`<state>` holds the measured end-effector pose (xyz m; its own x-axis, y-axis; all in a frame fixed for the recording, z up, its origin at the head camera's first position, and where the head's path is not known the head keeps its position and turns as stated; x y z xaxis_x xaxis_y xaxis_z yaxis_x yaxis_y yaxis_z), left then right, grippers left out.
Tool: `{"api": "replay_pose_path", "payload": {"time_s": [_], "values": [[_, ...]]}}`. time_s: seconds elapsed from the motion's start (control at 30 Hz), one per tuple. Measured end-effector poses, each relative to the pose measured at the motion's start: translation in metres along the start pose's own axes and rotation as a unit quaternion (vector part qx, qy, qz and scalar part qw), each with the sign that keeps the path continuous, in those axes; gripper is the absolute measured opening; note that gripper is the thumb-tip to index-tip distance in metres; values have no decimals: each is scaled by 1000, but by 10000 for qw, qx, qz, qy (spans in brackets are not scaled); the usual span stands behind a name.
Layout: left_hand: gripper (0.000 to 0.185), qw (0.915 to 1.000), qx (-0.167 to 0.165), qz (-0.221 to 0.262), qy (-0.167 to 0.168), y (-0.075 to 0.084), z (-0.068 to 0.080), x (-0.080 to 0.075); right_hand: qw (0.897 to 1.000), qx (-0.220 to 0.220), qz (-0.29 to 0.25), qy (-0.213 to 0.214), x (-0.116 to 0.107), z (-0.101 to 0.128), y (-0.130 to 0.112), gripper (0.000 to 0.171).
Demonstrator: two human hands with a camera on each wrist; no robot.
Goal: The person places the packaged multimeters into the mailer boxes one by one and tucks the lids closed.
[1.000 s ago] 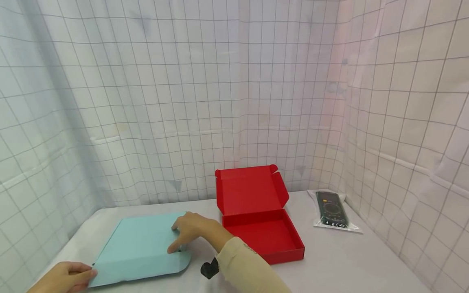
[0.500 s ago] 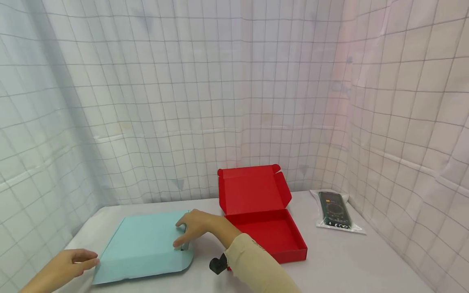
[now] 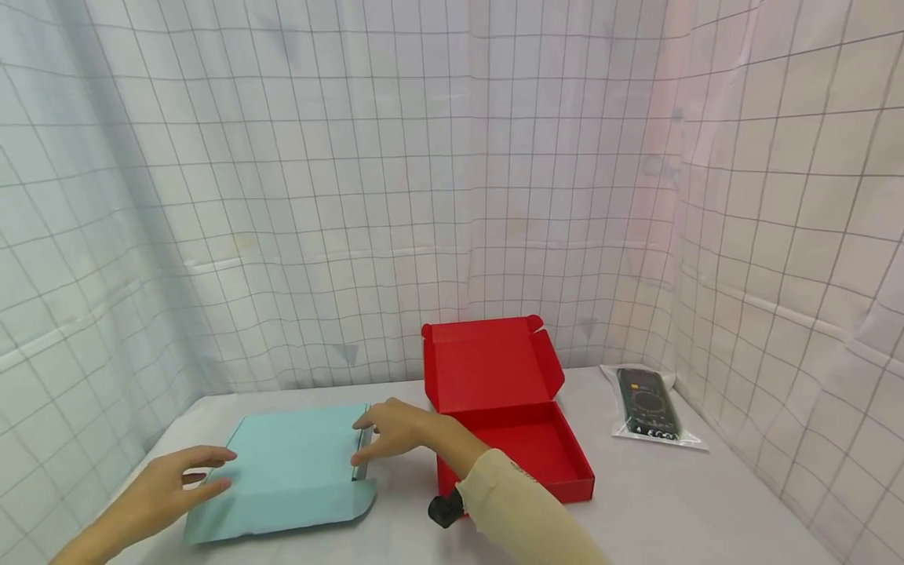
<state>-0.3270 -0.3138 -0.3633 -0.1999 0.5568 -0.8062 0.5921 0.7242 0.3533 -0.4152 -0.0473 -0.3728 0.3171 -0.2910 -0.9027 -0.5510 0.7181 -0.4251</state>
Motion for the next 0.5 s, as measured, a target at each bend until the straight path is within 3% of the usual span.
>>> {"api": "replay_pose_path", "payload": {"time_s": [0.13, 0.23, 0.33, 0.5], "values": [[29, 9977, 681, -21, -65, 10, -4, 10, 9998, -150, -132, -19, 1, 8, 0, 55], [31, 9953, 949, -115, -157, 11, -5, 18, 9997, -210, -117, -48, 3, 14, -1, 55], [32, 9949, 957, -188, -239, 9, -6, 25, 9995, -230, -180, -132, 4, 21, -2, 53], [32, 9976, 607, -189, -291, 4, -6, 31, 9976, -298, -473, -410, 10, 32, -7, 48]]}}
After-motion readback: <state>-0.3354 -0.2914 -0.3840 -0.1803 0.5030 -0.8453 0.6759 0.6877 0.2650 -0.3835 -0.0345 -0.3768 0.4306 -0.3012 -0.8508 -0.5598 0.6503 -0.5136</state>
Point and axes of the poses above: each hand's wrist, its own z-axis away from the middle knuckle, its own x-axis out of the palm, y = z × x, the point moved 9 cm from there along -z, towards the middle knuckle, and after that the axes turned 13 degrees about x, right-handed, at the moved point
